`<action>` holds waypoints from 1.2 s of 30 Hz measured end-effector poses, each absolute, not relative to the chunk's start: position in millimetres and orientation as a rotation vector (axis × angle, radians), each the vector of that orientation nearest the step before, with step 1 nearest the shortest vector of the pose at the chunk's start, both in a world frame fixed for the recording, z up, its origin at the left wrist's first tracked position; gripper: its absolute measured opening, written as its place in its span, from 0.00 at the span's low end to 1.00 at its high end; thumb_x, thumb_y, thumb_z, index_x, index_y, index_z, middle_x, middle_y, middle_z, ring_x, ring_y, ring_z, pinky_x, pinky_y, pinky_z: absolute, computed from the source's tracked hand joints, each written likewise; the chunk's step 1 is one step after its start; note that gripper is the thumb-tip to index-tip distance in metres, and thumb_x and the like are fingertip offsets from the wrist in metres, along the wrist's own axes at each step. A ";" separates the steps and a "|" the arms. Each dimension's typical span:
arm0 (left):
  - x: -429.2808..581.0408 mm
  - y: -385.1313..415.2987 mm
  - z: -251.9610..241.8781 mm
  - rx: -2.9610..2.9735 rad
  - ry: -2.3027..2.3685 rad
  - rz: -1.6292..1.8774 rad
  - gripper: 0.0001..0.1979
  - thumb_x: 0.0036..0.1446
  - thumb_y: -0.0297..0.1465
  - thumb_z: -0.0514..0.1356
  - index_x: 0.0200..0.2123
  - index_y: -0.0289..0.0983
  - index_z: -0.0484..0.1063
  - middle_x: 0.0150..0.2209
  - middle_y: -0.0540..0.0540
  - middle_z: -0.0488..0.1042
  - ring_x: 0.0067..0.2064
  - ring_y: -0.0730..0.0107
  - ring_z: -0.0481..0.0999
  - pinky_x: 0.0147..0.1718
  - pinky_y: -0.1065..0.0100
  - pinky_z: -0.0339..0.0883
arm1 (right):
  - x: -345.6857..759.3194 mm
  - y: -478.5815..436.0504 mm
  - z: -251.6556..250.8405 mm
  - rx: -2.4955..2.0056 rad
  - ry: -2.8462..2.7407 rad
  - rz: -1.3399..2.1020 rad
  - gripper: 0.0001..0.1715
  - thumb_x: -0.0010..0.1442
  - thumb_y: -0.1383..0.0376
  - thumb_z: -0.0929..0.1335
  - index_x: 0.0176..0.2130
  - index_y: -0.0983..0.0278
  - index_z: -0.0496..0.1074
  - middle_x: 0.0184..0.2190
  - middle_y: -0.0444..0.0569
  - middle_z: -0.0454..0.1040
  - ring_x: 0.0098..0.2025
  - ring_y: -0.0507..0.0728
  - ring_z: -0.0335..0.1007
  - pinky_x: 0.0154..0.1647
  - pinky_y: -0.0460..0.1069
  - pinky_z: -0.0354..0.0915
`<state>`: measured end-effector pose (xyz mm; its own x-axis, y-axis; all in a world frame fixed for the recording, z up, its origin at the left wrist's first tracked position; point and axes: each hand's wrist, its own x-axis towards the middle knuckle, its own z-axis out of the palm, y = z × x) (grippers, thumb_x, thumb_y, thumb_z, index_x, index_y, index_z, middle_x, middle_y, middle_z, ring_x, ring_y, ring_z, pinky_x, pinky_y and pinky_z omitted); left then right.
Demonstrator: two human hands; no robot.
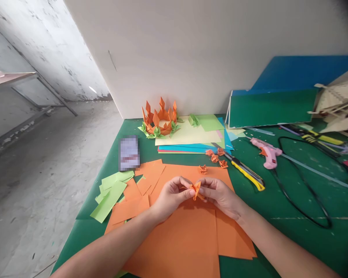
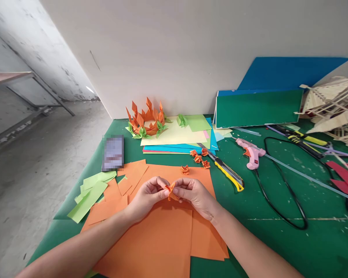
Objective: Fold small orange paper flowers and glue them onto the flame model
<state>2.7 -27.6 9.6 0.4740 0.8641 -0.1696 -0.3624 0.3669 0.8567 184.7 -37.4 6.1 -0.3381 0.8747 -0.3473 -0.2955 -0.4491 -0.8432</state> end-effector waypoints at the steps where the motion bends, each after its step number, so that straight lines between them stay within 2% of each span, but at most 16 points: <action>1: 2.5 -27.7 9.2 0.851 0.695 0.881 0.12 0.47 0.31 0.72 0.27 0.34 0.71 0.30 0.51 0.75 0.32 0.76 0.75 0.34 0.73 0.67 | 184.9 -37.4 6.0 -1.059 -0.897 1.866 0.16 0.44 0.58 0.79 0.30 0.63 0.75 0.27 0.42 0.70 0.28 0.48 0.61 0.28 0.44 0.58; 10: 2.0 -25.9 10.0 0.837 0.800 0.770 0.14 0.43 0.33 0.73 0.29 0.33 0.75 0.27 0.49 0.78 0.30 0.76 0.75 0.34 0.73 0.67 | 187.0 -40.2 8.3 -1.107 -1.161 1.658 0.18 0.47 0.57 0.77 0.29 0.63 0.68 0.24 0.39 0.66 0.26 0.49 0.60 0.27 0.45 0.58; 16: 1.9 -25.6 10.9 0.792 0.873 0.793 0.17 0.38 0.33 0.75 0.30 0.33 0.76 0.26 0.50 0.77 0.28 0.75 0.75 0.32 0.72 0.67 | 185.0 -41.6 14.7 -1.074 -1.311 1.463 0.14 0.51 0.57 0.76 0.31 0.61 0.71 0.27 0.42 0.66 0.29 0.50 0.61 0.31 0.46 0.60; 22: 0.9 -26.0 9.6 0.816 0.885 0.824 0.15 0.40 0.33 0.74 0.30 0.34 0.76 0.28 0.49 0.78 0.29 0.74 0.75 0.33 0.71 0.67 | 186.2 -40.0 16.1 -1.146 -1.260 1.526 0.17 0.49 0.53 0.75 0.32 0.62 0.74 0.27 0.44 0.70 0.27 0.51 0.63 0.29 0.48 0.61; 26: 1.7 -28.1 6.9 0.879 0.868 0.881 0.13 0.44 0.34 0.72 0.29 0.34 0.75 0.31 0.47 0.78 0.32 0.72 0.76 0.34 0.70 0.68 | 185.4 -38.7 12.8 -1.144 -1.215 1.564 0.17 0.49 0.53 0.76 0.34 0.61 0.75 0.28 0.44 0.72 0.27 0.51 0.63 0.28 0.47 0.61; 30: 2.4 -28.2 6.7 0.918 0.777 0.928 0.14 0.45 0.33 0.72 0.33 0.36 0.73 0.31 0.49 0.76 0.33 0.72 0.76 0.35 0.69 0.69 | 185.2 -37.6 11.4 -1.150 -1.197 1.589 0.17 0.47 0.54 0.77 0.34 0.61 0.75 0.26 0.43 0.71 0.26 0.50 0.62 0.27 0.46 0.60; 36: 0.4 -27.7 8.3 1.062 0.791 0.864 0.11 0.50 0.35 0.69 0.34 0.35 0.76 0.32 0.47 0.77 0.34 0.70 0.76 0.36 0.69 0.69 | 187.2 -36.7 10.3 -1.132 -1.137 1.633 0.19 0.46 0.55 0.77 0.35 0.61 0.75 0.27 0.42 0.71 0.28 0.50 0.63 0.31 0.47 0.61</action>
